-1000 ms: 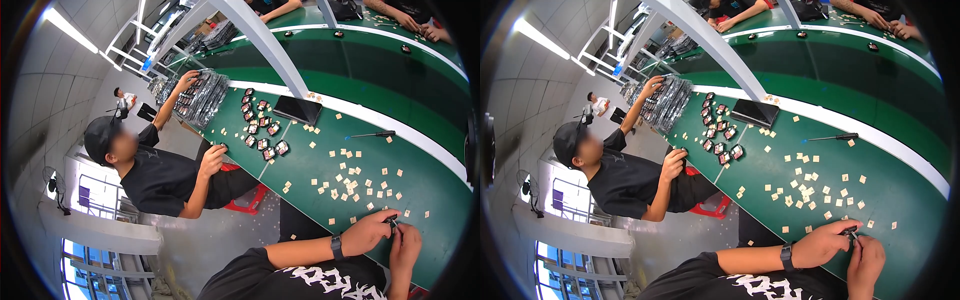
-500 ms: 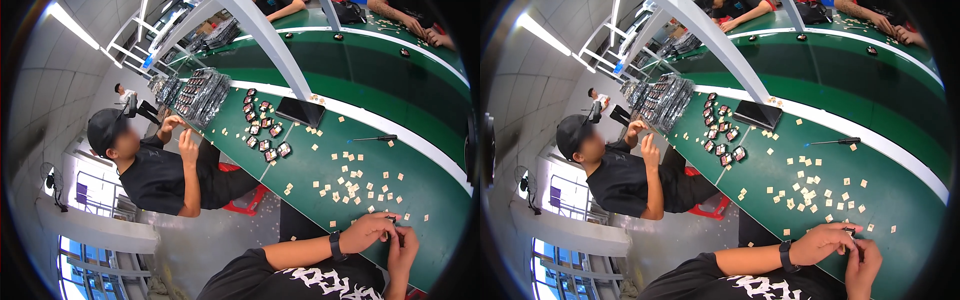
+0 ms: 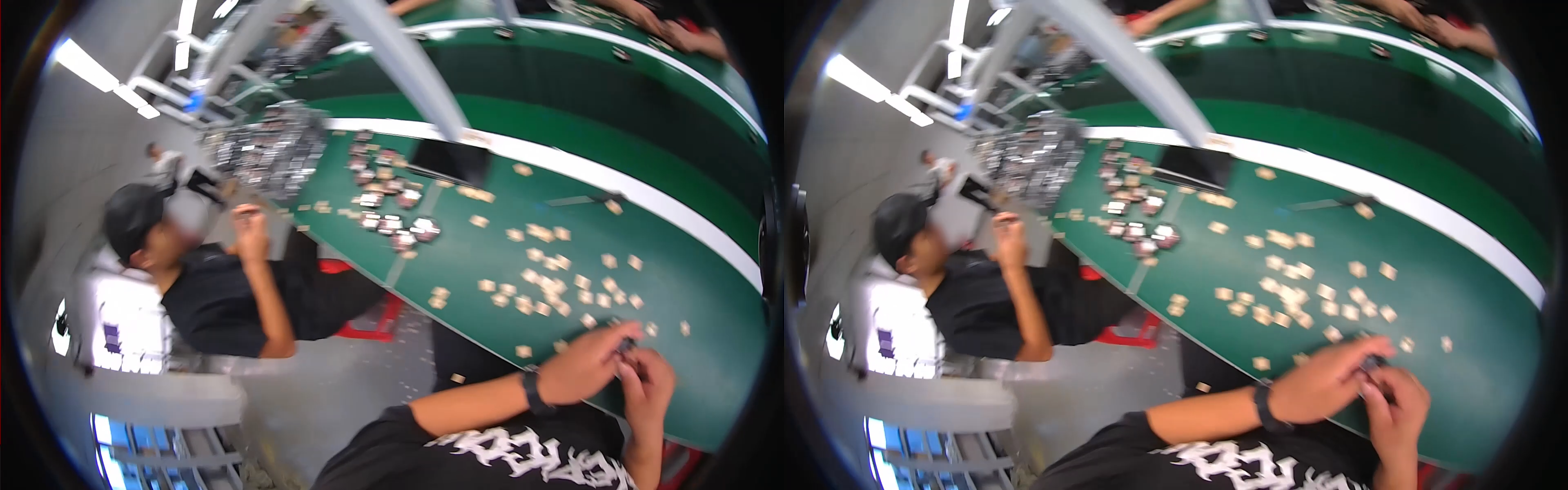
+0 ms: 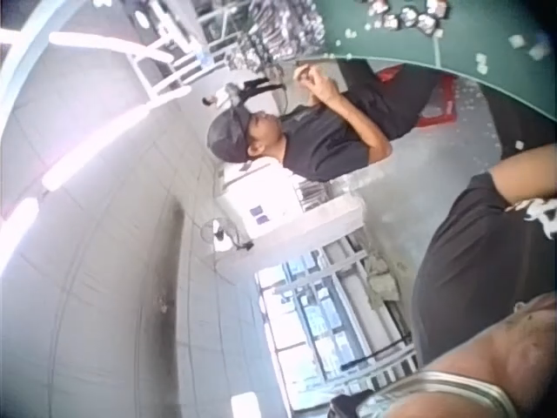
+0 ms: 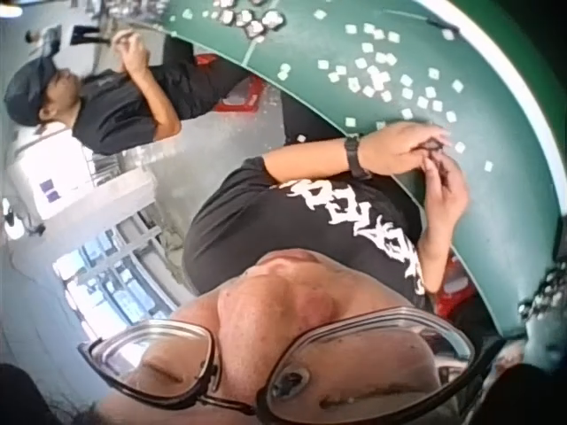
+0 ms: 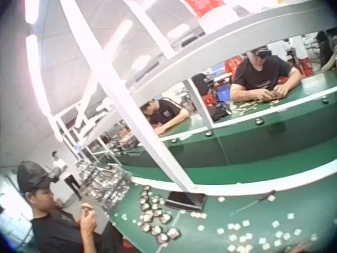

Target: Assembling components of a small electronic device using tweezers and adhesive stickers on a factory production line.

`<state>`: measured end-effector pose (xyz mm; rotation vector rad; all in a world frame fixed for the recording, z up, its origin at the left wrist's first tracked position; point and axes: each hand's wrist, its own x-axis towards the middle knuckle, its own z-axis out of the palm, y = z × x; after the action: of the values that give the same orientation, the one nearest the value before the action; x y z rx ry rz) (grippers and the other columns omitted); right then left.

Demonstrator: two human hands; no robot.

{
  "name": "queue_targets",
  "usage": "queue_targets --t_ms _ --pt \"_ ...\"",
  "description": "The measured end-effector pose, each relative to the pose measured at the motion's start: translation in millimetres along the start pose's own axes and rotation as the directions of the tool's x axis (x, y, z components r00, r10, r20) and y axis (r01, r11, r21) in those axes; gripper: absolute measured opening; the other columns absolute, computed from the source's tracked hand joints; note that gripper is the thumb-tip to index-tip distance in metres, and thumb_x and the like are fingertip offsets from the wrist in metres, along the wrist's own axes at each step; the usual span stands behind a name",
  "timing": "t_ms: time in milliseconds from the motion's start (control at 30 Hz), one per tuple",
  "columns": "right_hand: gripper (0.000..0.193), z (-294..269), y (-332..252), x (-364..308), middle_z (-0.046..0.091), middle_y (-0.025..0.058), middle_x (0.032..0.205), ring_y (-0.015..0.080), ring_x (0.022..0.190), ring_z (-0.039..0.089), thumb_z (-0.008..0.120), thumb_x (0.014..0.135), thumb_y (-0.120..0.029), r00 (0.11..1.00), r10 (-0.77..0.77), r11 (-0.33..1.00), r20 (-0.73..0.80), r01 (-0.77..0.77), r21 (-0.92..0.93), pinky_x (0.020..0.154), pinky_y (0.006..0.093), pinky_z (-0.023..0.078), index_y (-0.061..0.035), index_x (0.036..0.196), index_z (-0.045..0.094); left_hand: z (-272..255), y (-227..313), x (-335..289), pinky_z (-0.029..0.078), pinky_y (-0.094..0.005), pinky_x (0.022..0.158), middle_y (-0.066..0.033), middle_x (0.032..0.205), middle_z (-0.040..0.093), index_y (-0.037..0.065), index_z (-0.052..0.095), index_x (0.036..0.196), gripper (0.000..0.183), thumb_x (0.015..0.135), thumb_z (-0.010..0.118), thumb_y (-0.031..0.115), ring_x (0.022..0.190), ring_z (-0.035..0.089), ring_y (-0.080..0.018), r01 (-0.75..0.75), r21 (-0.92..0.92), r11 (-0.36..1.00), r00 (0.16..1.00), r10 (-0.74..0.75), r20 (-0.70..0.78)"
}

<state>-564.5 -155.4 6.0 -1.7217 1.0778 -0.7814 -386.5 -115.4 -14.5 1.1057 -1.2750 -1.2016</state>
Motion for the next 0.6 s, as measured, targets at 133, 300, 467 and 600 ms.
queue_targets --t_ms 133,300,467,600 --pt "0.016 0 -1 15 0.069 0.0058 0.083 0.0085 0.069 0.061 0.078 0.085 -0.001 0.965 0.093 0.952 0.247 -0.159 0.262 0.059 0.0249 0.048 0.0009 0.1 0.072 -20 1 -3 0.051 -0.0327 0.098 -0.0139 0.14 0.059 0.002 0.043 0.148 0.049 0.1 0.051 0.003 0.116 0.062 -0.0193 0.163 -0.12 0.979 0.987 -0.161 0.024" --pt "0.028 -5 -18 28 0.068 0.0081 0.106 0.0153 0.093 0.069 0.079 0.082 0.003 0.953 -0.097 0.982 0.289 0.044 0.185 0.056 0.0251 0.049 -0.0018 0.108 0.072 -29 5 -2 0.056 -0.0324 0.092 -0.0199 0.142 0.057 0.001 0.028 0.158 0.055 0.105 0.043 0.003 0.111 0.065 -0.0178 0.176 -0.413 0.893 0.984 -0.169 0.055" --pt "0.034 -6 -9 22 0.068 0.0068 0.107 0.0084 0.075 0.064 0.084 0.075 0.003 0.964 -0.176 0.983 0.198 0.163 0.082 0.051 0.0222 0.046 -0.004 0.106 0.074 -19 2 4 0.055 -0.0346 0.098 -0.0235 0.146 0.052 -0.002 0.024 0.158 0.055 0.106 0.04 0.0 0.117 0.062 -0.0201 0.234 -0.507 0.83 0.971 -0.223 0.084" --pt "0.032 -9 -9 25 0.068 0.0085 0.107 0.0176 0.092 0.066 0.083 0.077 0.003 0.951 -0.256 0.963 0.175 0.266 -0.04 0.055 0.0251 0.051 -0.0037 0.107 0.073 -16 3 4 0.054 -0.0355 0.1 -0.0238 0.146 0.051 -0.002 0.024 0.158 0.055 0.106 0.04 0.0 0.119 0.061 -0.0211 0.222 -0.527 0.82 0.974 -0.211 0.083"
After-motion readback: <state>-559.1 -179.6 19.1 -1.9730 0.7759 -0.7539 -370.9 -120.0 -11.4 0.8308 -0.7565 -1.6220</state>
